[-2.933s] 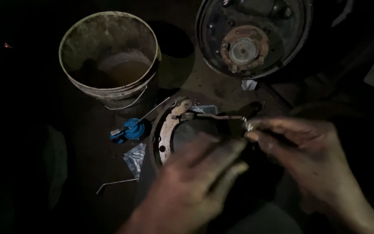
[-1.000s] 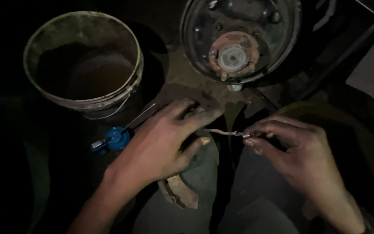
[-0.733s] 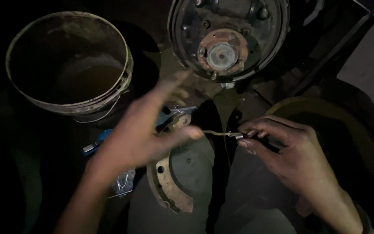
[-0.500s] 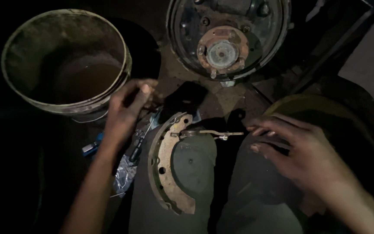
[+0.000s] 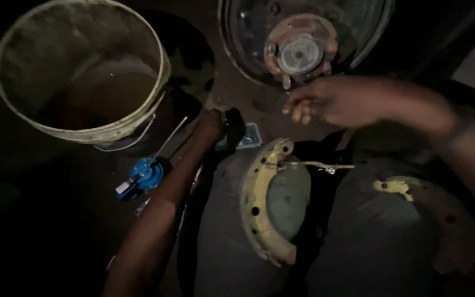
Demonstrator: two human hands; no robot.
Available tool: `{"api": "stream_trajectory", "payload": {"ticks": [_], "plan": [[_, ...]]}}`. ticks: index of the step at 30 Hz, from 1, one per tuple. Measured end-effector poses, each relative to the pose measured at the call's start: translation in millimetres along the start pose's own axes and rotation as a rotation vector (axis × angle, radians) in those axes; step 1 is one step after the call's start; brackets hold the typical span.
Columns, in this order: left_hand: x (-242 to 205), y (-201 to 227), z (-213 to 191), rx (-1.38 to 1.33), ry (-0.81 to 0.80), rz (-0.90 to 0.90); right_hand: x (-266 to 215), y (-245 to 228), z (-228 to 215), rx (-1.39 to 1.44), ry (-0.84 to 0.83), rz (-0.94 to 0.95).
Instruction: The person assembles brake components by unpacking new hardware, applying lubricant to metal pieces, and fitting springs and pins onto the brake shoes.
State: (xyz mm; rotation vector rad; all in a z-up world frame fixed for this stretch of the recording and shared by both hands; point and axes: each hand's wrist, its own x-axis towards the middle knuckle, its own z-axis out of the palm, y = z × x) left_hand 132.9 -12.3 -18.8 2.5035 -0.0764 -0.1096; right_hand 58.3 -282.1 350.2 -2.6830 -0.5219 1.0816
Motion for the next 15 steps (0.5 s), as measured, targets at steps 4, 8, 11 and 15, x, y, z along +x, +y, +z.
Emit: {"api": "stream_trajectory", "payload": {"ticks": [4,8,11,15], "plan": [[9,-12,-2,0.035,-0.006,0.055,50,24,6,-0.033,-0.103,-0.138],[4,1,-17,0.083,-0.033,0.203,85,35,25,-0.237,-0.126,0.017],[13,10,-27,0.154,-0.029,0.37,102,45,33,-0.178,-0.116,0.012],[13,11,-20,0.364,-0.02,0.482,116,53,37,-0.164,-0.107,0.028]]}}
